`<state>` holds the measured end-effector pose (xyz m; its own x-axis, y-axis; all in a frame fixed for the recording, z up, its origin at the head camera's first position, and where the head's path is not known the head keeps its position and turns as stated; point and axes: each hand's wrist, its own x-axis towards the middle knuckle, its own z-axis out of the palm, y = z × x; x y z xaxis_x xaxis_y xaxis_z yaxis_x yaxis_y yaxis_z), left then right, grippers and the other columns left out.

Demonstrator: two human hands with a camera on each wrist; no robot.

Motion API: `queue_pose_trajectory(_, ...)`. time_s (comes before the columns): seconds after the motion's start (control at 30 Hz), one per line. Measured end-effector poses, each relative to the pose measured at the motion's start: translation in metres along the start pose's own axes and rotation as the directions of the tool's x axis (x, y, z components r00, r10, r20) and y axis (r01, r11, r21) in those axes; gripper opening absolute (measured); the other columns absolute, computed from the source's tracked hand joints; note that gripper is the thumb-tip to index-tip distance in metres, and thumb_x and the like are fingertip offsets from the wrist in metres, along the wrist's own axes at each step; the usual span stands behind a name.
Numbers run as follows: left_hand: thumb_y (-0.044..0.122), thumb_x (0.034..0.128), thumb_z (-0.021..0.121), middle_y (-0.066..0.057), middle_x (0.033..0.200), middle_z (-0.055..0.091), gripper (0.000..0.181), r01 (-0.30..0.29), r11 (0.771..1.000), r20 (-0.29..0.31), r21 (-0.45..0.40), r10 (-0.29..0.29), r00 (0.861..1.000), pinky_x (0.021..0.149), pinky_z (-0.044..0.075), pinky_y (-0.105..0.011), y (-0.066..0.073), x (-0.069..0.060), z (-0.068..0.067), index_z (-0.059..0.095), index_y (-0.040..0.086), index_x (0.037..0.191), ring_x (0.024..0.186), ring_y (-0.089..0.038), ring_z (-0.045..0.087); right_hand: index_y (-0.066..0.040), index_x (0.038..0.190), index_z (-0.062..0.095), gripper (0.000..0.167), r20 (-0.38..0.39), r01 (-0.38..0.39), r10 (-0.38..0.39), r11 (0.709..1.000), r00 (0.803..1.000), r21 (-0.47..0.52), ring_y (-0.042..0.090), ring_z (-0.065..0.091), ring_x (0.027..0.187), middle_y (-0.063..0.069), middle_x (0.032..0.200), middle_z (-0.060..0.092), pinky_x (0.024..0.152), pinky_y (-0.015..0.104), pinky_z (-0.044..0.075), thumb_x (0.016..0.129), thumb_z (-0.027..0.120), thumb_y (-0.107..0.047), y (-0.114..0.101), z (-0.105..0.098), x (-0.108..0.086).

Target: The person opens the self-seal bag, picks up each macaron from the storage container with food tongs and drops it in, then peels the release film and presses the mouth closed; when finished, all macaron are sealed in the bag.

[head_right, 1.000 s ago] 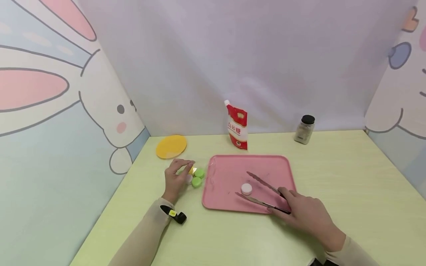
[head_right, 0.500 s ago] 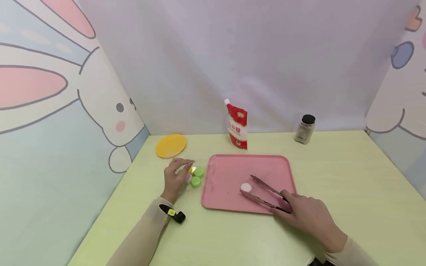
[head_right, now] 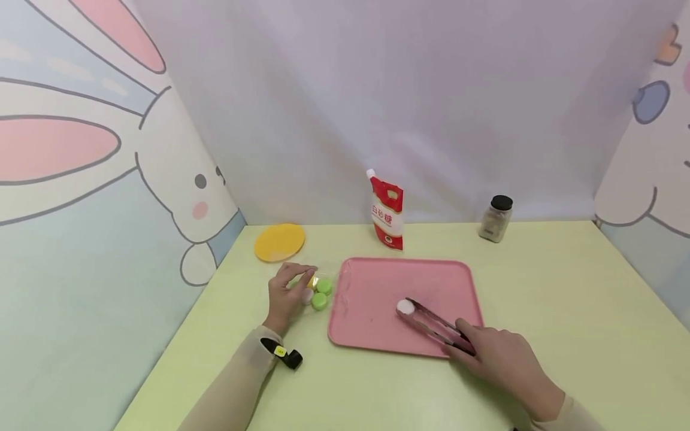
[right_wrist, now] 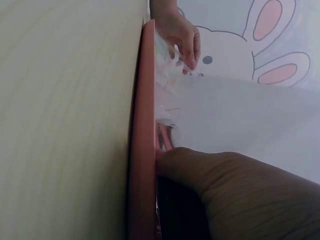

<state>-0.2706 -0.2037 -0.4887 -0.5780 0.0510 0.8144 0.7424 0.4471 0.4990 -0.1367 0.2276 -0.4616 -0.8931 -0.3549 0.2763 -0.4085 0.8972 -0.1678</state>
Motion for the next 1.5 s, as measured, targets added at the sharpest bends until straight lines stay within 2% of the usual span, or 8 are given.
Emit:
queue_pose_trajectory(0.2,-0.004,0.0828,0.079,-0.007,0.088,0.077,0.016,-0.019,1.0,-0.011,0.006,0.019,1.0,0.08,0.047,-0.033,0.002,-0.001,0.0,0.079,0.004,0.097,0.083,-0.026,0.063,-0.028,0.081,0.043,0.044,-0.032,0.003,-0.002,1.0,0.999,0.012,0.004,0.027,0.048,-0.015,0.057,0.024,0.044,0.026,0.025,0.081,0.08,-0.051,-0.002,0.001,-0.002)
queue_pose_trajectory(0.33,-0.008,0.0808,0.078,-0.011,0.086,0.076,0.016,-0.026,1.0,-0.012,0.017,0.027,1.0,0.078,0.047,-0.033,0.002,-0.003,0.0,0.078,0.0,0.094,0.08,-0.029,0.063,-0.028,0.082,0.043,0.044,-0.021,0.0,0.001,1.0,1.0,0.017,0.002,0.026,0.049,-0.016,0.057,0.024,0.044,0.025,0.024,0.081,0.081,-0.049,-0.003,0.002,-0.004)
queue_pose_trajectory(0.67,0.005,0.0873,0.078,-0.001,0.092,0.077,0.013,0.017,1.0,0.011,-0.003,-0.017,1.0,0.082,0.047,-0.031,0.002,-0.008,-0.003,0.079,0.01,0.1,0.086,-0.021,0.064,-0.028,0.082,0.042,0.043,-0.004,-0.035,0.036,0.997,0.999,0.073,0.002,0.026,0.052,-0.015,0.058,0.026,0.046,0.025,0.025,0.084,0.078,-0.05,-0.001,0.005,-0.005)
queue_pose_trajectory(0.93,0.0,0.0855,0.078,-0.006,0.093,0.077,0.015,0.002,1.0,-0.001,-0.009,-0.002,1.0,0.084,0.046,-0.034,0.003,-0.001,-0.001,0.079,0.006,0.1,0.088,-0.025,0.063,-0.028,0.081,0.042,0.043,-0.017,-0.036,0.038,0.997,0.999,0.071,0.002,0.027,0.052,-0.015,0.058,0.027,0.046,0.025,0.024,0.085,0.076,-0.053,0.001,0.002,0.001)
queue_pose_trajectory(1.07,0.003,0.0871,0.078,-0.004,0.095,0.077,0.015,0.016,1.0,0.0,-0.018,-0.016,1.0,0.085,0.045,-0.032,0.003,-0.001,0.001,0.079,0.008,0.101,0.089,-0.024,0.063,-0.028,0.081,0.042,0.042,-0.036,-0.026,0.029,0.996,0.999,0.089,0.001,0.027,0.051,-0.016,0.057,0.027,0.046,0.024,0.025,0.085,0.077,-0.05,-0.002,-0.005,0.004)
queue_pose_trajectory(1.17,0.005,0.0887,0.077,-0.001,0.096,0.077,0.015,0.034,0.999,0.0,-0.012,-0.034,0.999,0.086,0.046,-0.031,0.002,-0.002,0.002,0.079,0.011,0.102,0.09,-0.021,0.063,-0.028,0.08,0.042,0.041,-0.044,-0.014,0.019,0.993,0.999,0.119,0.0,0.029,0.05,-0.017,0.056,0.029,0.046,0.024,0.026,0.086,0.077,-0.048,-0.008,-0.012,0.012)
queue_pose_trajectory(1.27,0.007,0.0897,0.076,0.001,0.095,0.077,0.014,0.047,0.999,-0.011,-0.007,-0.047,0.999,0.085,0.047,-0.03,0.002,-0.002,0.001,0.08,0.013,0.103,0.089,-0.019,0.063,-0.029,0.081,0.043,0.039,0.0,0.002,-0.002,0.99,1.0,0.142,0.001,0.03,0.049,-0.017,0.056,0.031,0.045,0.024,0.027,0.088,0.075,-0.05,-0.016,-0.017,0.029)
queue_pose_trajectory(1.5,0.01,0.0915,0.075,0.002,0.097,0.077,0.013,0.063,0.998,0.004,-0.03,-0.063,0.998,0.084,0.047,-0.03,0.004,0.0,0.001,0.079,0.014,0.103,0.09,-0.019,0.063,-0.024,0.089,0.051,0.035,0.09,0.138,-0.151,0.98,0.984,0.14,0.003,0.033,0.05,-0.013,0.057,0.034,0.047,0.025,0.028,0.091,0.07,-0.054,-0.033,-0.009,0.085)
